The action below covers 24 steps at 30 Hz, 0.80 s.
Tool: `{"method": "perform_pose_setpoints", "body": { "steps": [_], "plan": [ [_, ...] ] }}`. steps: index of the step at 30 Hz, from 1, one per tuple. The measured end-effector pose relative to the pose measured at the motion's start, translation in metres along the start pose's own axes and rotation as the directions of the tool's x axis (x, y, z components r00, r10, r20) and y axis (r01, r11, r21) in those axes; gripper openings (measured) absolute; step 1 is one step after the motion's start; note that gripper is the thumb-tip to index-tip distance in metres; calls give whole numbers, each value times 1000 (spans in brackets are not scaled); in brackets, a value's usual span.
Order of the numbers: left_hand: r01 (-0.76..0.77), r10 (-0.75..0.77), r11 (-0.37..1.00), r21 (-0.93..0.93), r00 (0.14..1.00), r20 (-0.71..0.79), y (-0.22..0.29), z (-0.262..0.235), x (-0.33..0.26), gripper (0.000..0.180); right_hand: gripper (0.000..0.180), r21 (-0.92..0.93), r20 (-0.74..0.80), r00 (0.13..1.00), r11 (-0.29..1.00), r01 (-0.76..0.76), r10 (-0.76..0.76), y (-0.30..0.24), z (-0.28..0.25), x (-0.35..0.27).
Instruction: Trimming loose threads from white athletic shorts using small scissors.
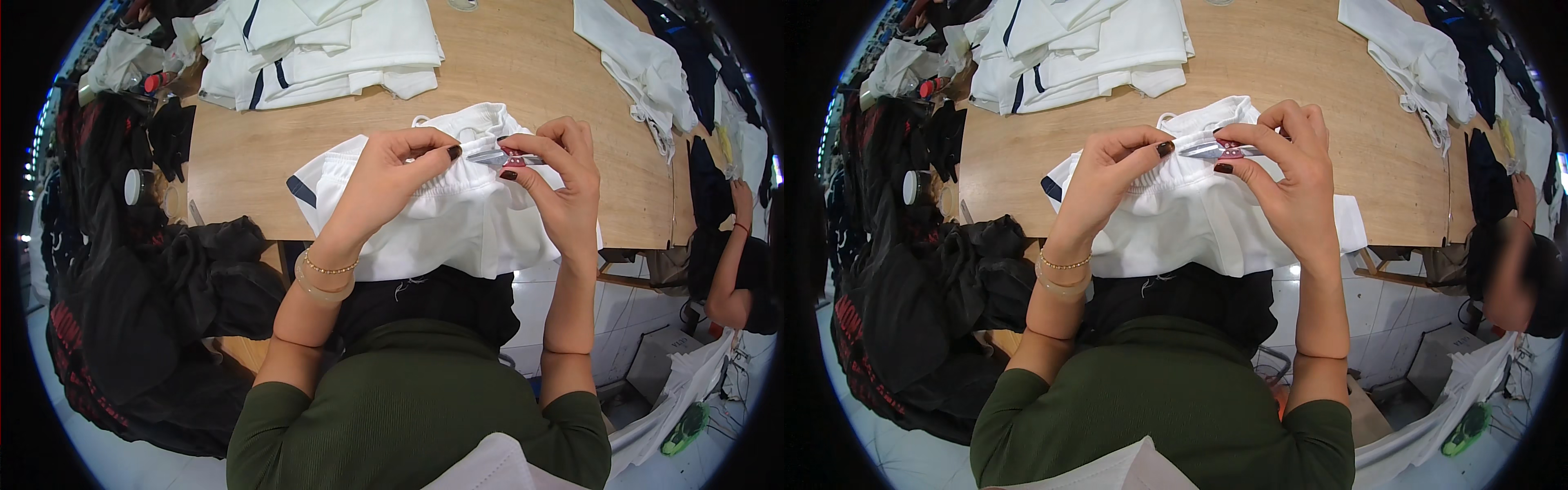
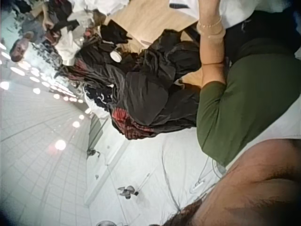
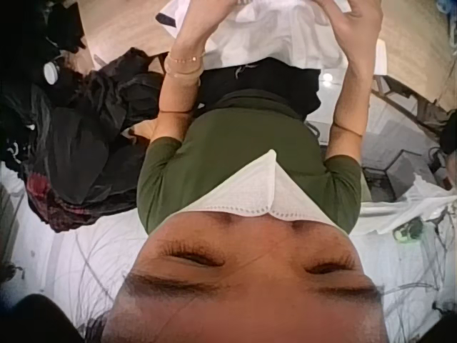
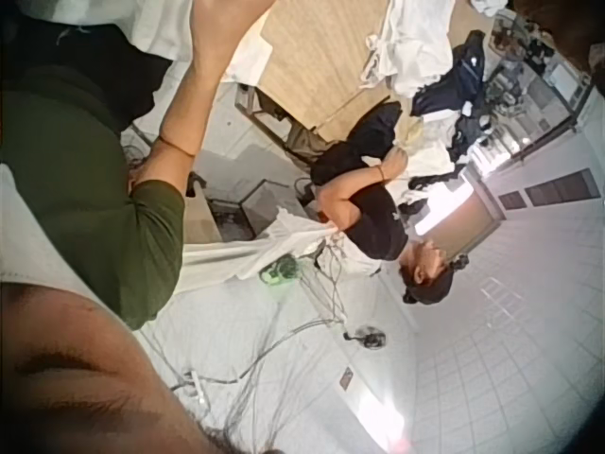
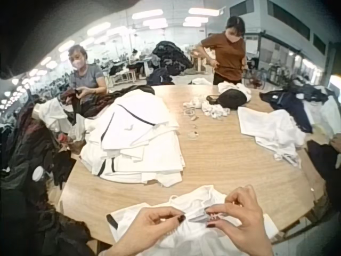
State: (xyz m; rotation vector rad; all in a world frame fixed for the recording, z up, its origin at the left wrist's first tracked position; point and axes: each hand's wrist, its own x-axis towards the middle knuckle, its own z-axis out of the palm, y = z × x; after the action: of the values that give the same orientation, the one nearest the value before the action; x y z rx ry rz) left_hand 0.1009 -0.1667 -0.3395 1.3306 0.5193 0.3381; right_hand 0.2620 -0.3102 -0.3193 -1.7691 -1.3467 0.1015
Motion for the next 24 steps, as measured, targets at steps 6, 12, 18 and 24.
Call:
{"method": "perform_pose_setpoints", "body": {
  "steps": [6, 12, 18, 24],
  "plan": [
    [6, -6, 1000, -3, 1000, 26, 1, -1, -1, 19, 26, 45, 34, 999, 999, 14, -16, 1, 2, 0],
    [12, -12, 1000, -4, 1000, 16, 2, -1, -2, 20, 26, 113, -95, 995, 994, -9, 20, 5, 0, -3],
    [33, -32, 999, -40, 999, 15, 5, 0, -4, 21, 27, 23, -105, 994, 999, 39, -37, 4, 2, -3],
    [39, -39, 999, -31, 999, 16, 5, 0, -4, 21, 27, 33, -105, 994, 999, 38, -34, 6, 3, -2]
  ]
}}
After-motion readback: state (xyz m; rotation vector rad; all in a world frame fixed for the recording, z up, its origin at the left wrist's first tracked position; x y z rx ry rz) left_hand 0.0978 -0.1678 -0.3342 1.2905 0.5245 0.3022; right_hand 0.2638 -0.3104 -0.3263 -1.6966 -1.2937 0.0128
